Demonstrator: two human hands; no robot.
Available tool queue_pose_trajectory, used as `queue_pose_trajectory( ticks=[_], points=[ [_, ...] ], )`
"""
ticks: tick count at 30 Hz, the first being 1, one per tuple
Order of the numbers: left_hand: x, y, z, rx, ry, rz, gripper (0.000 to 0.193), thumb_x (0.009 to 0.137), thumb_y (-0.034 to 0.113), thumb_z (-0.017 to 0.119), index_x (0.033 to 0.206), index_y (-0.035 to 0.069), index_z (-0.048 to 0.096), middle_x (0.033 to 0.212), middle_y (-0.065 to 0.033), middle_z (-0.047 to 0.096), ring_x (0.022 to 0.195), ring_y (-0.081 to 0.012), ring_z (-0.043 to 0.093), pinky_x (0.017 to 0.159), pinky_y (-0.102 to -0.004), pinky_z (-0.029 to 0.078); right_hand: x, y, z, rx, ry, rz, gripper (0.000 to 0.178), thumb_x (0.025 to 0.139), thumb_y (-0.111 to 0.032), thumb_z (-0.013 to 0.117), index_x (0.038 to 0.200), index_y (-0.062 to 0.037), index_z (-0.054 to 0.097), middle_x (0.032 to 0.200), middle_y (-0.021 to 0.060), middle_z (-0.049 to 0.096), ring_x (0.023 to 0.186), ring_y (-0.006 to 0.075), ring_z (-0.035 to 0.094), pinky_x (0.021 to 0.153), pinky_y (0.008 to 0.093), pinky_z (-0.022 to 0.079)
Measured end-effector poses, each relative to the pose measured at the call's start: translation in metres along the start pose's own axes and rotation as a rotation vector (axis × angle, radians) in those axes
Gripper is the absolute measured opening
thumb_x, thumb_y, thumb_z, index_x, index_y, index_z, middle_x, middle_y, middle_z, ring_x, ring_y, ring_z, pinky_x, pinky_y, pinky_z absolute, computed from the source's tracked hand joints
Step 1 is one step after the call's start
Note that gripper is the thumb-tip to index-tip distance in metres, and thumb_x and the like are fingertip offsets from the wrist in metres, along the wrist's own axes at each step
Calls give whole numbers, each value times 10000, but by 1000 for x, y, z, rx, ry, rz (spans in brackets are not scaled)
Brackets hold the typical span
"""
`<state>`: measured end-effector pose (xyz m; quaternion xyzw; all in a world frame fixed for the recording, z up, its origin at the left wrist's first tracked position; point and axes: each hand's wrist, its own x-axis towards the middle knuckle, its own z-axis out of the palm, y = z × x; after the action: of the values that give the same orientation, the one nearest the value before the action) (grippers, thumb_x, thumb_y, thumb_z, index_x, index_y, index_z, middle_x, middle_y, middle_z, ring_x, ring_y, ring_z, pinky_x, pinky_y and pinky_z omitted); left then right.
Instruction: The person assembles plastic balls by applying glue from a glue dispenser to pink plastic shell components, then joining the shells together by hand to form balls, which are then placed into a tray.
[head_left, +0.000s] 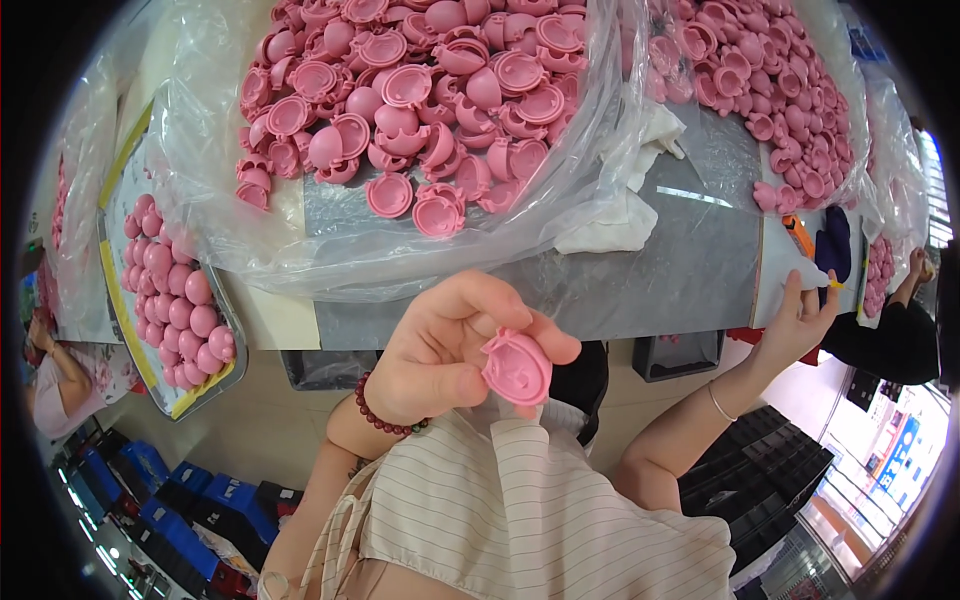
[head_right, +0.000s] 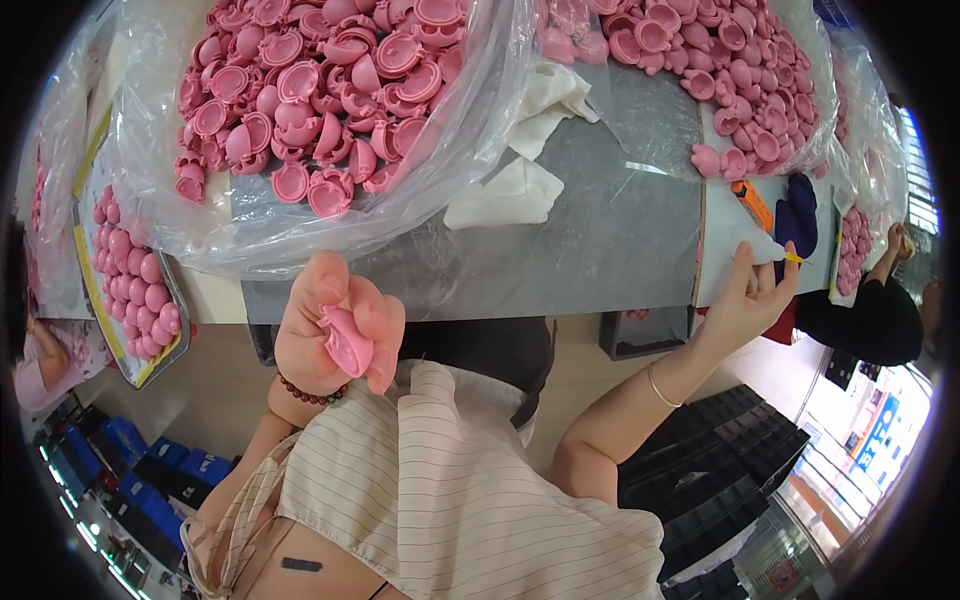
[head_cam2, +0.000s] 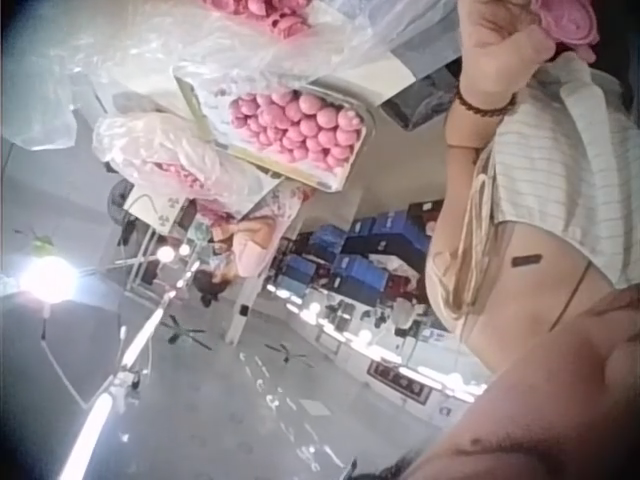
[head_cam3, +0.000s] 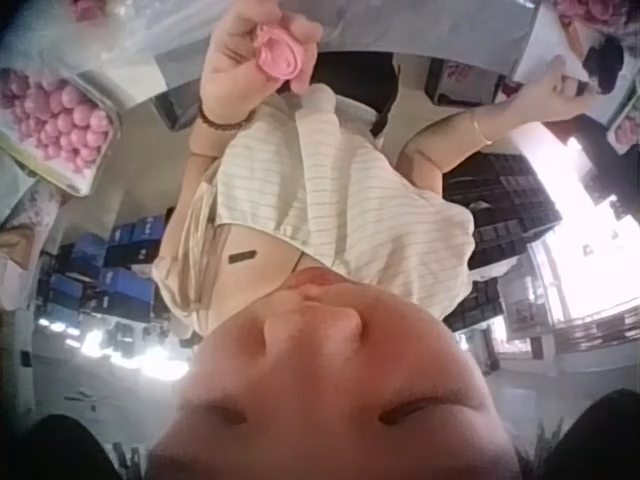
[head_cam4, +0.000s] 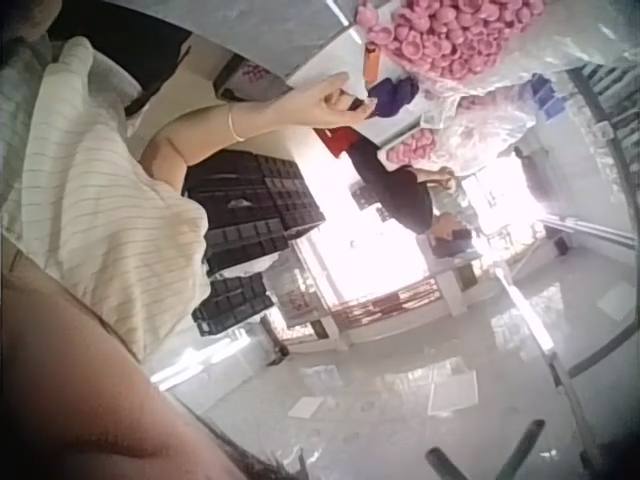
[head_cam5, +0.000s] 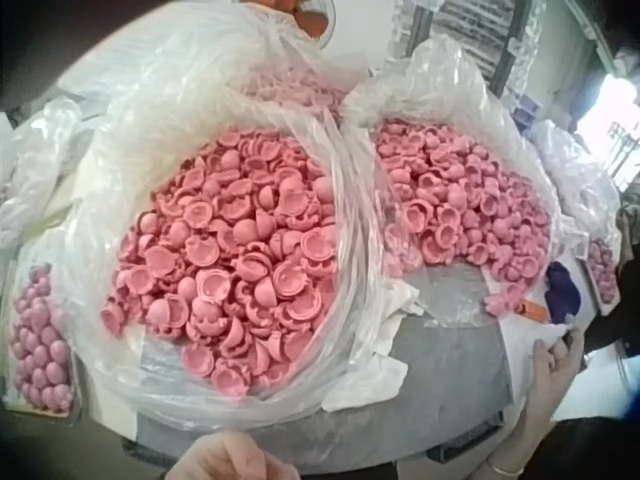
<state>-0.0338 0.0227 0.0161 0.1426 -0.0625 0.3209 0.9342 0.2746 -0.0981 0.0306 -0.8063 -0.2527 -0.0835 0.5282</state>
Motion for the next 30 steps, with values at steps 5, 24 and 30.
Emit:
queue_pose_trajectory(
  ticks=[5, 24, 30],
  points=[
    [-4, 2, 0, -184, -13, -50, 422, 756, 76, 580, 1131, 35, 391, 1056, -256, 496, 748, -269, 590, 635, -329, 481, -7, -8, 16, -218, 265, -283, 481, 703, -48, 641, 1110, 27, 397, 965, 128, 528, 768, 151, 518, 718, 235, 420],
    [-4, 4, 10, 508, 198, 32, 439, 646, 24, 685, 1014, -31, 451, 1029, -182, 501, 982, -250, 511, 826, -319, 423, 13, -61, 55, -368, -480, -366, 261, 723, -79, 581, 973, -15, 543, 885, 80, 565, 737, 159, 517, 649, 226, 414],
    [1, 0, 19, 750, 246, 56, 449, 642, -28, 674, 1028, -56, 446, 1043, -185, 491, 954, -211, 525, 803, -310, 444, -62, -105, 43, 518, -802, -439, 366, 632, -109, 710, 919, 11, 517, 884, 146, 560, 713, 165, 515, 626, 276, 428]
  ],
)
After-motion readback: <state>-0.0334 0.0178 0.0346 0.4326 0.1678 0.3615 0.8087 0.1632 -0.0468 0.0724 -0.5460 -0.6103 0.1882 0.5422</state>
